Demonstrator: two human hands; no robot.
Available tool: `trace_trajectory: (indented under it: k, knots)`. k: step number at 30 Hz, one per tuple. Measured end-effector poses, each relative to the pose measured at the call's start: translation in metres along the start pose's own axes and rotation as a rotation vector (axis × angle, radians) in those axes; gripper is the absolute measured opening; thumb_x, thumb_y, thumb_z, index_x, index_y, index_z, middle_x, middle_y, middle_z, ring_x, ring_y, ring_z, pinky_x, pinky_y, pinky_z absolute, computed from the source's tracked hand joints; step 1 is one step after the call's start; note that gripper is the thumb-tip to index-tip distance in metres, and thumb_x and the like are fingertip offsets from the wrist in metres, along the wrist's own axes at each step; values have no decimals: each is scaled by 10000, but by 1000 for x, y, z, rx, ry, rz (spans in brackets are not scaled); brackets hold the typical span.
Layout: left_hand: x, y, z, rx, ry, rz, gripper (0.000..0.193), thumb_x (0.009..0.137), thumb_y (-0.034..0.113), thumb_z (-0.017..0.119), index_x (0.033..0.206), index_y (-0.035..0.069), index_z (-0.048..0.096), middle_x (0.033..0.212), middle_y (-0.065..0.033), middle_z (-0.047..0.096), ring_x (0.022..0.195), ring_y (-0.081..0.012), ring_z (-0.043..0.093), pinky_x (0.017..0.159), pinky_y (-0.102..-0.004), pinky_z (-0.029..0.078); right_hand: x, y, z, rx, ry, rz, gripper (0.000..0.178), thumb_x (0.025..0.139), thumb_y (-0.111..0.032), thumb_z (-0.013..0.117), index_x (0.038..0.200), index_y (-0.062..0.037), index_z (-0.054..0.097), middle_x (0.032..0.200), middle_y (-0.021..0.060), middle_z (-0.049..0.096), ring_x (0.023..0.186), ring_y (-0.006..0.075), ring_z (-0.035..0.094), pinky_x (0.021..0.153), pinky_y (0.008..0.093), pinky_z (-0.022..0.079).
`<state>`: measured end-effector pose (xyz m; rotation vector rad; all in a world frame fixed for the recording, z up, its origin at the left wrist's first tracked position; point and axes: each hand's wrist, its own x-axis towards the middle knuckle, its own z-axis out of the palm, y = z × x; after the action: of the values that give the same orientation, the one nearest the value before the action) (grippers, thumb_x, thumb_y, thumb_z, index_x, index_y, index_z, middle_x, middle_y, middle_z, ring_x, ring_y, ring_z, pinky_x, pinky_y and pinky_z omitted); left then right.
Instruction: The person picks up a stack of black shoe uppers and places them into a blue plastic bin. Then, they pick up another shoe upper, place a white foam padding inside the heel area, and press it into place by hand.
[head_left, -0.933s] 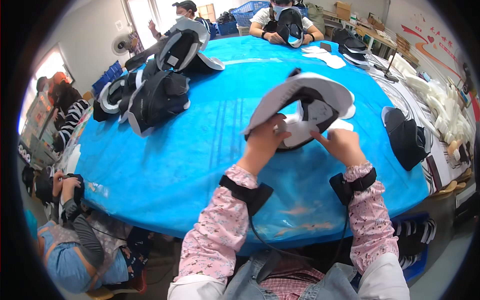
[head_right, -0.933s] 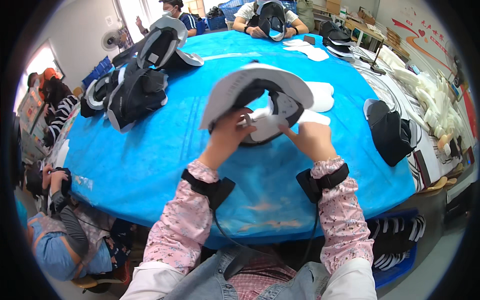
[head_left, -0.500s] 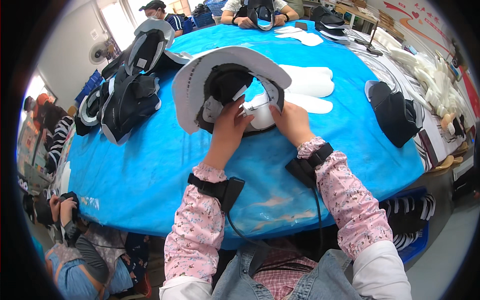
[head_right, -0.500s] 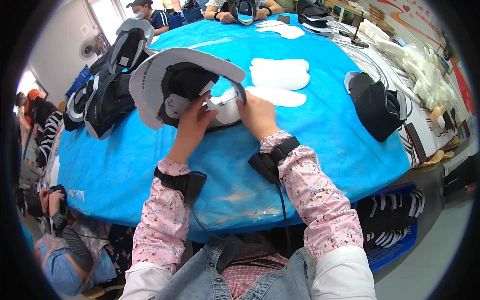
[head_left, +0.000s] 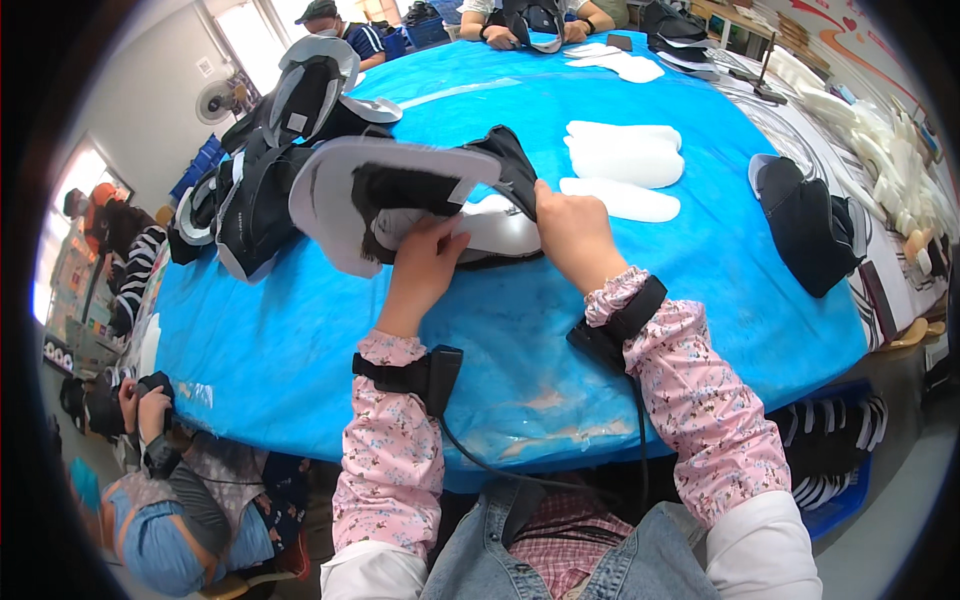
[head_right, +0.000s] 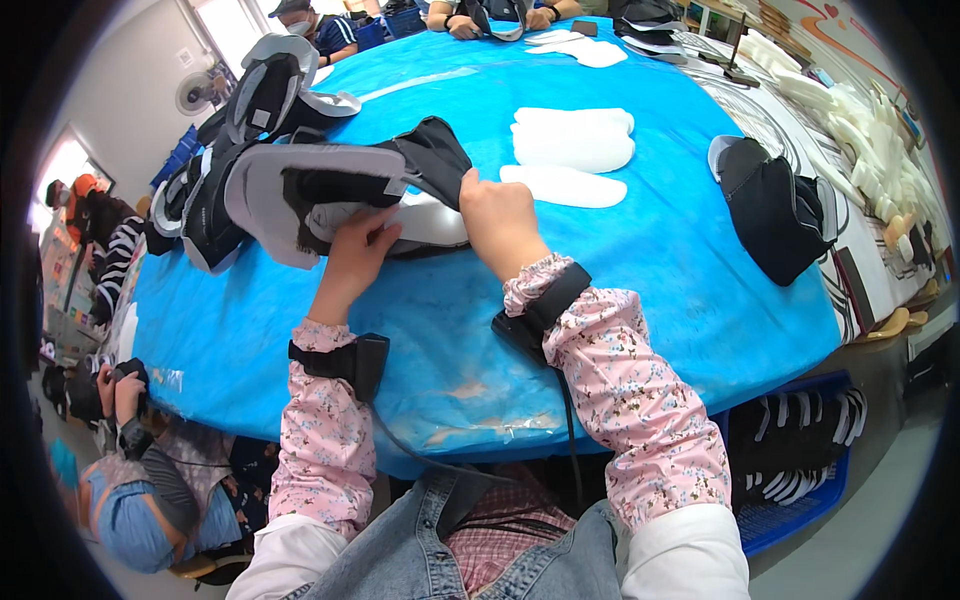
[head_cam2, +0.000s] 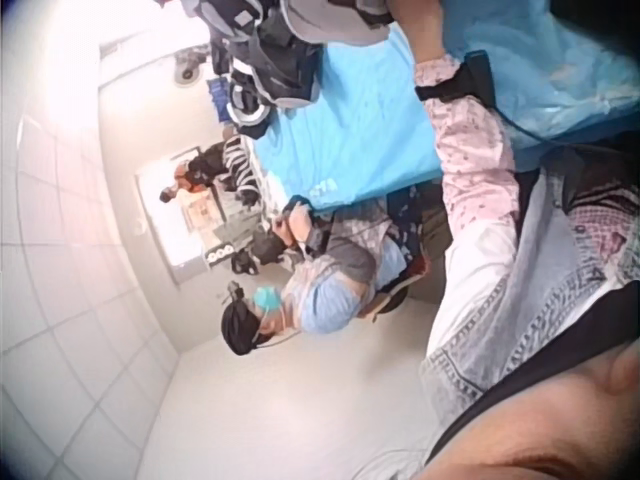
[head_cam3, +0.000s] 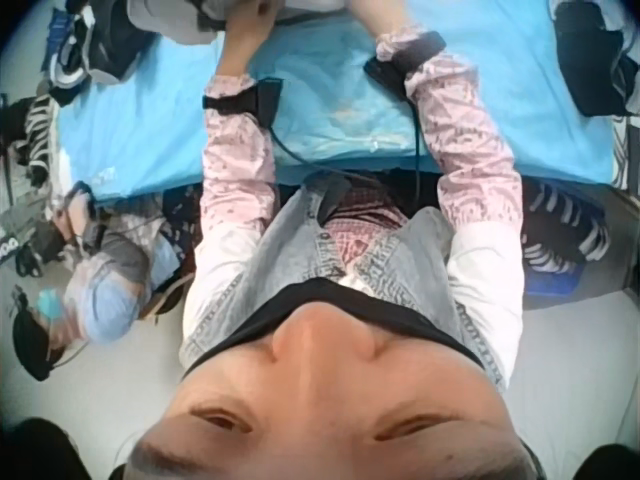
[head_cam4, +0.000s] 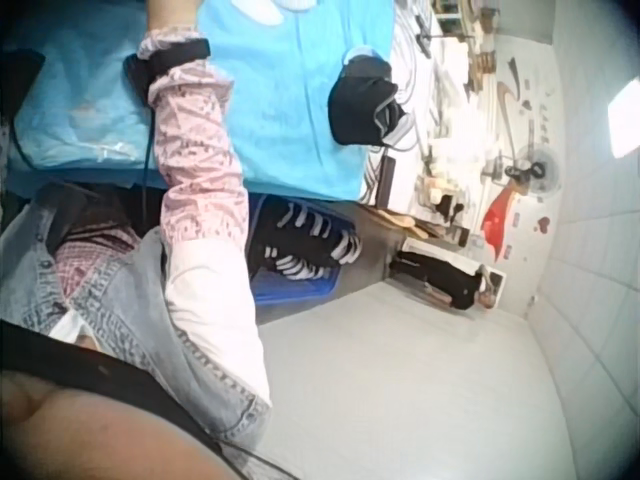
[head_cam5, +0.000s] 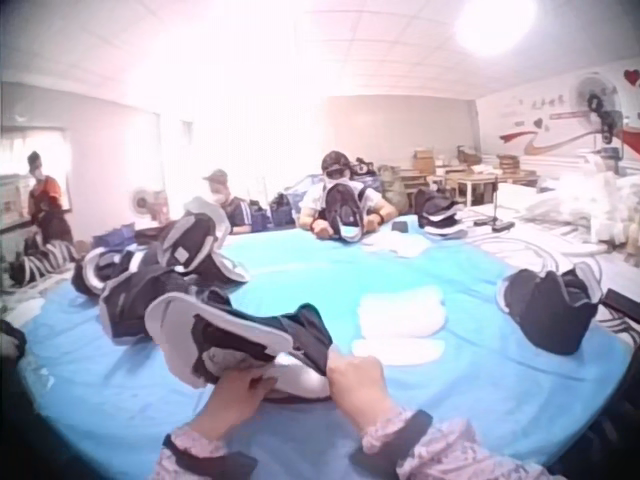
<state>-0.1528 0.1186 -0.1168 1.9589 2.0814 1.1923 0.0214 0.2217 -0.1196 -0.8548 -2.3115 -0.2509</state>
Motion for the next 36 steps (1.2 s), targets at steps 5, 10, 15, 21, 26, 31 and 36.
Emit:
trace_trajectory:
  k: [5,10,15,21,26,31,36]
  knots:
    - [-1,-33,2,-6,25,139,253,811,151,594,1032,31,624,830,-165,562,727,-288,553,652,-343,434,6,-14,-2,-34,59,-74,324,676,-14,557,995,45,569,564,80,591,519,217,602,466,313,448]
    - [-1,-35,8,-119,-55,-153,260,830,187,603,1047,46,629,840,-93,651,755,-142,597,701,-257,455,9,-15,-1,-82,18,-105,295,663,-9,557,948,67,565,557,85,586,507,211,597,450,303,432]
    - [-3,-37,13,-151,39,-174,256,810,205,628,982,16,640,787,-80,659,699,-122,604,652,-243,461,10,-13,-4,-47,-3,-136,316,661,-6,559,971,55,561,560,88,586,508,212,597,449,304,427]
    - [2,-36,17,16,35,-212,268,792,273,610,914,37,649,830,-128,652,771,-267,625,713,-353,473,10,-12,-11,-36,-33,-182,386,663,2,549,1045,59,547,557,86,582,514,215,596,460,317,430]
    - [5,-70,31,386,58,-24,349,808,331,561,1026,66,622,1042,-147,612,998,-328,554,887,-427,400,11,-14,-13,-13,-38,-226,405,668,-4,545,1067,66,540,559,85,577,518,213,594,459,316,434]
    - [10,-79,43,409,199,206,393,805,324,546,1099,67,587,1132,-162,567,1095,-342,491,969,-456,324,10,-17,-15,-25,9,-289,391,655,-12,546,1029,102,556,553,95,566,516,214,591,455,312,436]
    - [20,-66,36,193,40,2,386,864,310,487,1152,59,544,1210,-158,525,1155,-292,462,989,-383,324,15,-30,-10,-116,50,-319,361,648,-16,548,978,130,571,557,107,572,502,214,587,448,302,433]
